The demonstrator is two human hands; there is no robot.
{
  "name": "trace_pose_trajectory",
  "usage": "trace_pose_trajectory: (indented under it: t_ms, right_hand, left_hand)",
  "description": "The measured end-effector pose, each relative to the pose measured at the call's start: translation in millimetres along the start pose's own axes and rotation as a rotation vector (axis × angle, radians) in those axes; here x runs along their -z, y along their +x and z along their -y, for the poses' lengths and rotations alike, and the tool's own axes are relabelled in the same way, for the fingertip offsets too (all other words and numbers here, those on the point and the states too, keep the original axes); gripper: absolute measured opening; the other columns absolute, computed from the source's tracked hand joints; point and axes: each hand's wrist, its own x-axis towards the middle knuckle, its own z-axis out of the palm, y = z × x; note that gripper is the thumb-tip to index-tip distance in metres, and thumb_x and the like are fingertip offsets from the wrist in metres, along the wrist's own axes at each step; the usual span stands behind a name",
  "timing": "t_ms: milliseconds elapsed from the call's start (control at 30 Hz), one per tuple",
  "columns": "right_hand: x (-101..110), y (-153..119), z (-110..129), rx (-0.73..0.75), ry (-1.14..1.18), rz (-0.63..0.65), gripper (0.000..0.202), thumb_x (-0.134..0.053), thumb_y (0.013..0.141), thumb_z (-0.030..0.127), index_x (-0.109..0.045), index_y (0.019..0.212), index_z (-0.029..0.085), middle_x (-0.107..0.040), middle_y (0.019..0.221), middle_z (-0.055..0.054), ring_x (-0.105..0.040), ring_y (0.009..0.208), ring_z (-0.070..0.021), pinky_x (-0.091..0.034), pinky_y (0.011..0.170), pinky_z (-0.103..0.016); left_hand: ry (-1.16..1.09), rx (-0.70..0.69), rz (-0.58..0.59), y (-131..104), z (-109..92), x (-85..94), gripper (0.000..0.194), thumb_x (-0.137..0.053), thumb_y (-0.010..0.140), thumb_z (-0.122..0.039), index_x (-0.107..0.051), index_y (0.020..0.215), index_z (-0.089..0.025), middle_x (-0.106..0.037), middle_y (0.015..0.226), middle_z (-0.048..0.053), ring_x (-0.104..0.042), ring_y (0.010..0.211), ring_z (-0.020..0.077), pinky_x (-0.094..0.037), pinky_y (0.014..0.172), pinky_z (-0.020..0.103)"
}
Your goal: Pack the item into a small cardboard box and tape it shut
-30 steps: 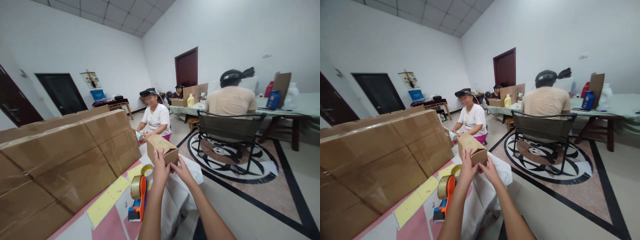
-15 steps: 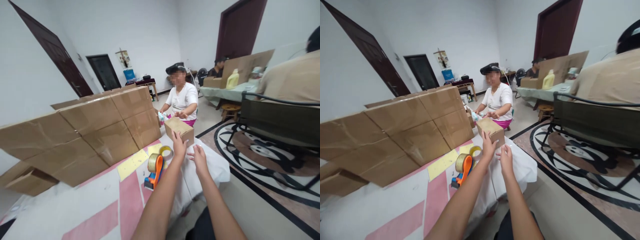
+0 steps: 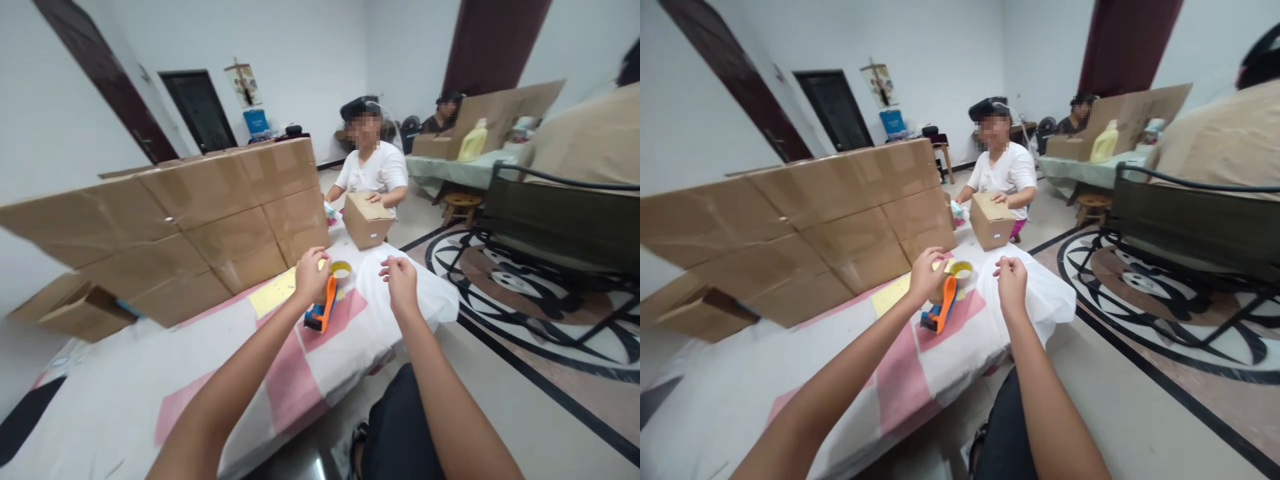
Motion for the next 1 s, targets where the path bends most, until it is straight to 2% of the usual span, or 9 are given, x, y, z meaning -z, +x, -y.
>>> trace_pose_trajectory:
  t_ms: [100, 200, 367, 467, 600, 667, 833, 900, 1000]
  right_hand:
    - [-32, -37, 22, 0.182, -0.08, 0.184, 0.04, -0.055, 0.088, 0.052, -0.052, 0.064, 0.02, -0.054, 0.061, 0.002, -0.05, 0.057, -0.013, -0.039, 0.056, -0.026]
    - [-78, -87, 26, 0.358, -0.251, 0.417, 0.046, -0.054, 0.091, 0.051, -0.046, 0.056, 0.022, -0.045, 0.053, 0.003, -0.044, 0.055, -0.0138, -0.037, 0.056, -0.028]
    - [-173, -176, -20, 0.535, -0.475, 1.051, 0.042, -0.051, 0.093, 0.045, -0.053, 0.058, 0.022, -0.058, 0.059, -0.001, -0.052, 0.058, -0.0175, -0.039, 0.059, -0.03]
    - [-244, -222, -42, 0.593, -0.551, 1.317, 0.031, -0.049, 0.095, 0.035, -0.065, 0.072, 0.021, -0.069, 0.075, -0.004, -0.063, 0.073, -0.0206, -0.044, 0.067, -0.031]
    - [-363, -280, -49, 0.611, -0.549, 1.434, 0.021, -0.052, 0.092, 0.023, -0.07, 0.103, 0.02, -0.074, 0.109, -0.008, -0.068, 0.083, -0.0201, -0.05, 0.08, -0.033]
    - [-429, -307, -51, 0.532, -0.577, 1.405, 0.027, -0.057, 0.09, 0.021, -0.067, 0.115, 0.02, -0.071, 0.119, -0.008, -0.069, 0.082, -0.0178, -0.051, 0.087, -0.032]
    - [-569, -351, -65, 0.429, -0.711, 1.194, 0.049, -0.055, 0.091, 0.019, -0.047, 0.14, 0.015, -0.066, 0.123, -0.018, -0.068, 0.103, -0.0256, -0.051, 0.092, -0.039]
    - [-607, -358, -69, 0.369, -0.766, 1.084, 0.048, -0.052, 0.092, 0.02, -0.045, 0.14, 0.012, -0.064, 0.122, -0.023, -0.066, 0.108, -0.0303, -0.051, 0.092, -0.044]
    - [-641, -361, -72, 0.307, -0.809, 0.981, 0.036, -0.048, 0.094, 0.018, -0.056, 0.128, 0.01, -0.061, 0.12, -0.028, -0.065, 0.108, -0.0362, -0.051, 0.09, -0.051]
  left_hand:
    - [0.072, 0.083, -0.109, -42, 68, 76.3, 0.016, -0.057, 0.091, -0.03, -0.069, 0.083, -0.023, -0.068, 0.123, 0.004, -0.061, 0.118, 0.0231, -0.045, 0.107, 0.039]
    - [0.18, 0.263, -0.277, -82, 149, 156.1, 0.017, -0.063, 0.085, -0.03, -0.066, 0.071, -0.023, -0.069, 0.119, 0.005, -0.064, 0.111, 0.023, -0.049, 0.103, 0.038]
    - [0.338, 0.59, -0.54, -149, 277, 282.6, 0.014, -0.058, 0.086, -0.027, -0.069, 0.079, -0.021, -0.066, 0.125, 0.01, -0.061, 0.119, 0.0265, -0.046, 0.107, 0.043]
    - [0.381, 0.749, -0.656, -174, 335, 332.5, 0.032, -0.065, 0.082, -0.028, -0.067, 0.112, -0.017, -0.055, 0.142, 0.015, -0.051, 0.133, 0.0317, -0.04, 0.113, 0.048]
    - [0.373, 0.91, -0.788, -168, 398, 359.8, 0.111, -0.085, 0.066, -0.043, -0.026, 0.152, -0.006, -0.029, 0.157, 0.031, -0.03, 0.147, 0.0424, -0.032, 0.116, 0.055]
    - [0.356, 0.935, -0.838, -154, 423, 360.6, 0.129, -0.088, 0.062, -0.051, -0.012, 0.156, -0.005, -0.02, 0.159, 0.034, -0.023, 0.15, 0.0439, -0.029, 0.118, 0.056]
    - [0.354, 0.868, -0.923, -132, 463, 347.6, 0.126, -0.084, 0.066, -0.053, -0.007, 0.158, -0.013, -0.024, 0.161, 0.027, -0.027, 0.15, 0.0369, -0.031, 0.119, 0.049]
    - [0.376, 0.845, -0.953, -130, 470, 343.1, 0.119, -0.081, 0.07, -0.052, -0.01, 0.158, -0.014, -0.034, 0.156, 0.025, -0.034, 0.147, 0.0362, -0.033, 0.117, 0.048]
    - [0.42, 0.827, -0.978, -129, 474, 340.9, 0.108, -0.075, 0.075, -0.054, -0.017, 0.157, -0.015, -0.041, 0.15, 0.024, -0.043, 0.14, 0.0372, -0.036, 0.115, 0.046]
